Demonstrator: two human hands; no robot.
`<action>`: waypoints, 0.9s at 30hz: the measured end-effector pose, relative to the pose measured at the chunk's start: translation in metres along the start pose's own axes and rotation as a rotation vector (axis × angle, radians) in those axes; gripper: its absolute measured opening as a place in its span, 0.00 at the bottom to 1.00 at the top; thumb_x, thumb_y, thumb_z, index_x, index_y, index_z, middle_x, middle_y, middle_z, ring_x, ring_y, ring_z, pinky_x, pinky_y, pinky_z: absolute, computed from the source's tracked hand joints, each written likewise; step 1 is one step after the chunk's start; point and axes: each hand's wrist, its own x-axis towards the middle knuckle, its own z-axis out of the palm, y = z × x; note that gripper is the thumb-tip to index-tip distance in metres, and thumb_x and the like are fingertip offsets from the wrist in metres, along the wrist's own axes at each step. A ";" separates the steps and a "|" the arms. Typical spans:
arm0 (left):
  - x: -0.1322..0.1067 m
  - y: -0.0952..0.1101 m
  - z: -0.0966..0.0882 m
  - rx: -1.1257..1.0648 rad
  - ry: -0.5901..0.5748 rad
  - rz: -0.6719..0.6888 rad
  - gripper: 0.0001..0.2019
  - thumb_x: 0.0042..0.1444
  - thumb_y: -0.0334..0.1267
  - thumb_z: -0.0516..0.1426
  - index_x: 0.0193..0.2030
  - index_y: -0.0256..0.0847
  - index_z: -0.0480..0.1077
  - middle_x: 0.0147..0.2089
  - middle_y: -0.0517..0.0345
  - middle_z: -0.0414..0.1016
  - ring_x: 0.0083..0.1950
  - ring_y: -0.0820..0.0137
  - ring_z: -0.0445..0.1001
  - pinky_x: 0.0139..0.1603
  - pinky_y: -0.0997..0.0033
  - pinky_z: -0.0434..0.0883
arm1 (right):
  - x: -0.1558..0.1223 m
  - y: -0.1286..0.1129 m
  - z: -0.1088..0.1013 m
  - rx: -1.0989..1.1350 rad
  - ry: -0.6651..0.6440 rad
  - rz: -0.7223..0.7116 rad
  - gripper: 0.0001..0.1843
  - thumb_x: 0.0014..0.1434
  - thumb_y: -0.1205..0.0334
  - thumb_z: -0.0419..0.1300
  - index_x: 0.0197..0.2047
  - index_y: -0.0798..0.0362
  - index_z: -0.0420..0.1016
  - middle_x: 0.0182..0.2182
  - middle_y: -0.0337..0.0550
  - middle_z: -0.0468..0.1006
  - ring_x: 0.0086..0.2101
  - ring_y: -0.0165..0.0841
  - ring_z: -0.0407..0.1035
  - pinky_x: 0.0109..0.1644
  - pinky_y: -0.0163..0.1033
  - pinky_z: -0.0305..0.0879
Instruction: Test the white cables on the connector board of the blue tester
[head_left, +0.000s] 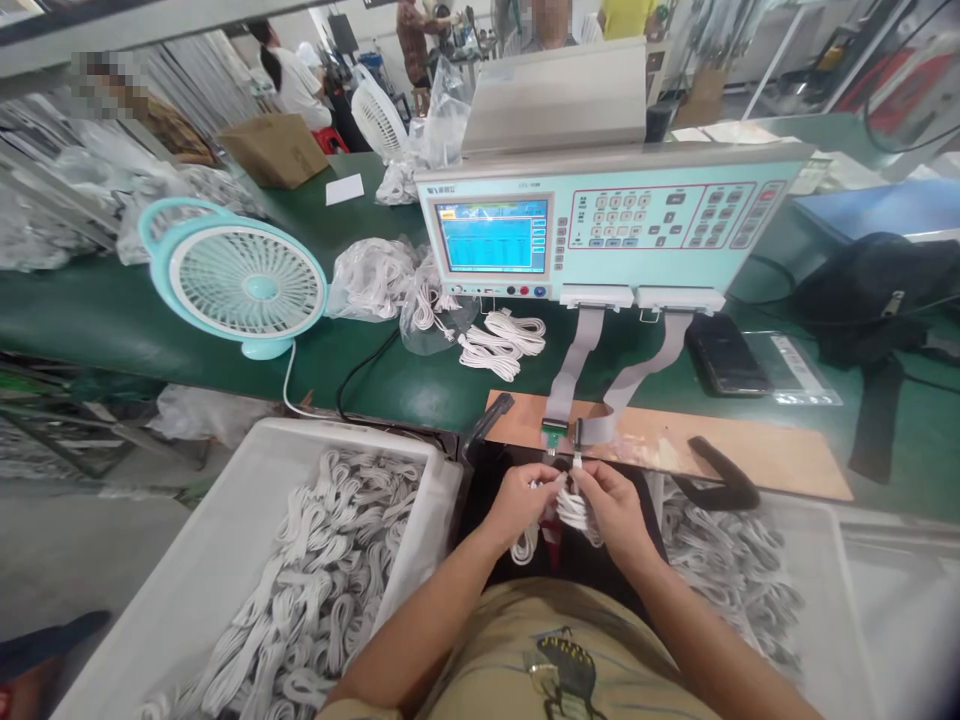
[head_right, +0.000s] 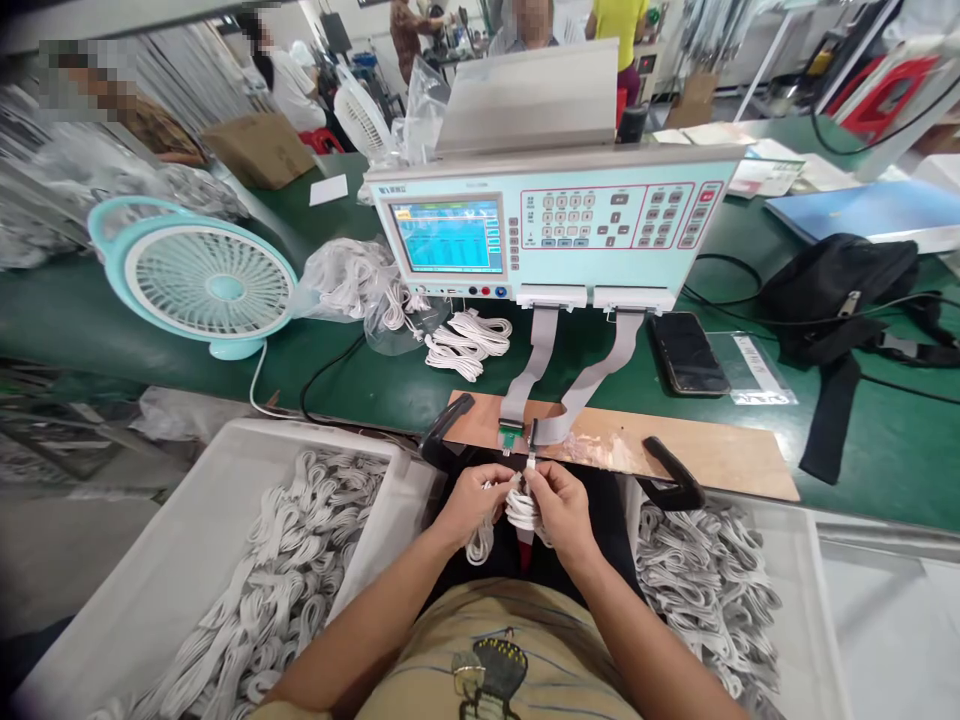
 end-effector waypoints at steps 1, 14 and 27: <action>0.000 0.003 -0.004 0.036 -0.064 -0.004 0.10 0.48 0.41 0.56 0.27 0.35 0.71 0.18 0.64 0.64 0.17 0.79 0.57 0.19 0.78 0.54 | 0.000 0.000 0.001 0.045 0.005 0.036 0.16 0.49 0.49 0.63 0.26 0.54 0.70 0.19 0.37 0.67 0.20 0.29 0.58 0.25 0.34 0.57; 0.003 0.006 -0.003 0.017 0.088 0.219 0.12 0.52 0.40 0.53 0.23 0.37 0.70 0.24 0.60 0.65 0.27 0.75 0.63 0.29 0.76 0.60 | 0.003 -0.003 0.000 0.044 -0.016 0.003 0.14 0.50 0.51 0.64 0.26 0.54 0.72 0.21 0.36 0.68 0.23 0.29 0.58 0.29 0.34 0.55; 0.000 0.006 0.007 -0.211 0.149 0.115 0.12 0.50 0.40 0.55 0.21 0.36 0.67 0.21 0.63 0.63 0.20 0.80 0.57 0.22 0.78 0.56 | 0.002 -0.002 0.000 0.084 -0.040 0.026 0.14 0.50 0.50 0.64 0.28 0.54 0.73 0.22 0.37 0.71 0.25 0.30 0.61 0.32 0.35 0.58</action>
